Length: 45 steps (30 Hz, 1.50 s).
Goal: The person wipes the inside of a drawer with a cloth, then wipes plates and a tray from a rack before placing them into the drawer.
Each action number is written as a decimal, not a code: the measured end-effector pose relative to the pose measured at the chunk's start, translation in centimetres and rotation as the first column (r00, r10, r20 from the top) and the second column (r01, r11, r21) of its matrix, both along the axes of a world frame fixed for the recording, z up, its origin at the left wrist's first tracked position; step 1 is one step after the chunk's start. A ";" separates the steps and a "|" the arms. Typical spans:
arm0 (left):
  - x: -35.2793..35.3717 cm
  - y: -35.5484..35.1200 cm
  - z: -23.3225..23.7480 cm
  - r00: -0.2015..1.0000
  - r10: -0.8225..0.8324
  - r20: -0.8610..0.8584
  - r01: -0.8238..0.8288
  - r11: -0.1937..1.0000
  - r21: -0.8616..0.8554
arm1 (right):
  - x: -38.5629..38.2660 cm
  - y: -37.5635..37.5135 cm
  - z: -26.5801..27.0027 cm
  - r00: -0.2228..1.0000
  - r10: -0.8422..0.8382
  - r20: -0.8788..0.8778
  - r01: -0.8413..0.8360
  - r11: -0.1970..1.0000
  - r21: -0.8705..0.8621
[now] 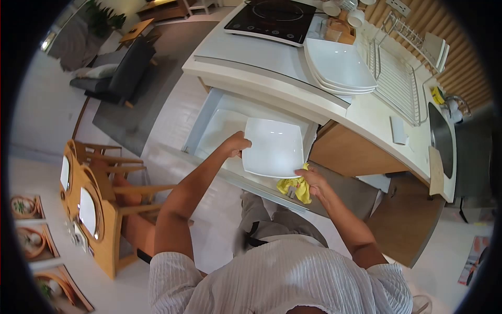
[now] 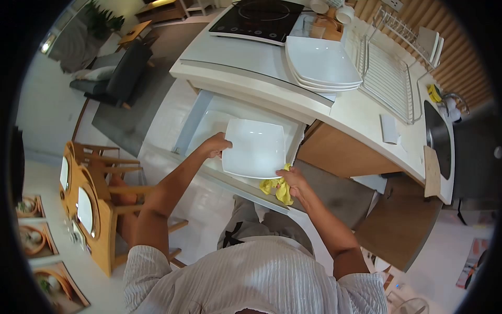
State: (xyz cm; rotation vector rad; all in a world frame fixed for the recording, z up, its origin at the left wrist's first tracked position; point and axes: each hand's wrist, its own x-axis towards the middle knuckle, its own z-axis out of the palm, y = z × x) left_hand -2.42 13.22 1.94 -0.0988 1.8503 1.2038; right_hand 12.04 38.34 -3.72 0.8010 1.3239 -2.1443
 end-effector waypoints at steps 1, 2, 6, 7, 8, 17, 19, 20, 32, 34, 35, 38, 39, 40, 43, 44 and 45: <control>-1.8 -0.3 -1.8 0.999 -0.031 0.013 0.031 1.000 -0.003 | -0.5 -0.7 -1.1 0.999 -0.015 0.029 0.014 0.999 0.037; -3.2 -0.8 -4.6 0.999 -0.018 0.038 0.017 1.000 0.015 | -1.4 -1.0 -3.1 0.993 -0.010 0.120 -0.002 0.994 0.106; -6.9 -0.5 -12.6 0.997 0.020 -0.075 -0.026 0.997 -0.075 | -3.7 -3.8 -6.6 0.980 -0.040 0.196 -0.022 0.953 0.303; -7.2 -0.1 -13.8 0.998 -0.002 -0.064 -0.003 0.997 -0.071 | -3.8 -3.9 -9.1 0.977 -0.062 0.206 -0.004 0.952 0.307; -7.4 0.3 -14.9 0.992 -0.017 -0.129 -0.002 0.990 -0.144 | -3.7 -3.8 -11.7 0.982 0.024 0.186 -0.123 0.830 0.544; -6.7 3.8 -26.2 0.907 -0.066 -0.415 -0.067 0.952 -0.299 | -1.2 -2.5 -3.7 0.984 -0.142 0.107 -0.004 0.582 0.813; -6.1 4.2 -27.9 0.913 -0.025 -0.407 -0.096 0.957 -0.275 | 0.5 -2.4 -0.5 0.924 -0.379 -0.061 0.325 0.687 0.650; -5.9 4.4 -28.5 0.914 0.027 -0.404 -0.139 0.958 -0.250 | 1.5 -2.4 0.6 0.869 -0.478 -0.127 0.461 0.690 0.559; -5.2 5.5 -33.5 0.848 -0.015 -0.529 -0.130 0.963 -0.236 | 7.1 -3.9 7.4 0.511 -0.850 -0.125 0.814 0.432 0.387; -5.7 5.7 -34.1 0.842 -0.112 -0.528 -0.070 0.947 -0.312 | 7.1 -3.9 7.7 0.468 -0.875 -0.126 0.844 0.400 0.356; -6.0 5.8 -34.1 0.835 -0.204 -0.512 -0.023 0.915 -0.402 | 7.0 -3.7 7.8 0.460 -0.876 -0.143 0.851 0.390 0.351; -6.1 5.9 -33.8 0.793 -0.313 -0.522 0.016 0.868 -0.496 | 7.1 -3.4 8.2 0.428 -0.886 -0.180 0.868 0.348 0.355; -6.2 5.9 -33.9 0.785 -0.309 -0.536 0.014 0.875 -0.484 | 7.5 -3.1 8.0 0.446 -0.876 -0.184 0.863 0.366 0.347; -6.3 5.7 -34.5 0.786 -0.331 -0.522 0.048 0.874 -0.483 | 7.6 -2.9 7.9 0.463 -0.866 -0.188 0.858 0.385 0.340; -5.9 5.7 -33.6 0.760 -0.390 -0.520 0.123 0.872 -0.475 | 7.3 -2.4 8.3 0.454 -0.868 -0.200 0.855 0.362 0.372; -6.0 6.1 -32.1 0.742 -0.423 -0.520 0.159 0.865 -0.477 | 7.0 -1.7 8.6 0.452 -0.865 -0.217 0.859 0.357 0.366; -6.2 6.5 -30.5 0.735 -0.420 -0.533 0.154 0.868 -0.472 | 6.5 -0.8 9.0 0.482 -0.834 -0.270 0.843 0.357 0.402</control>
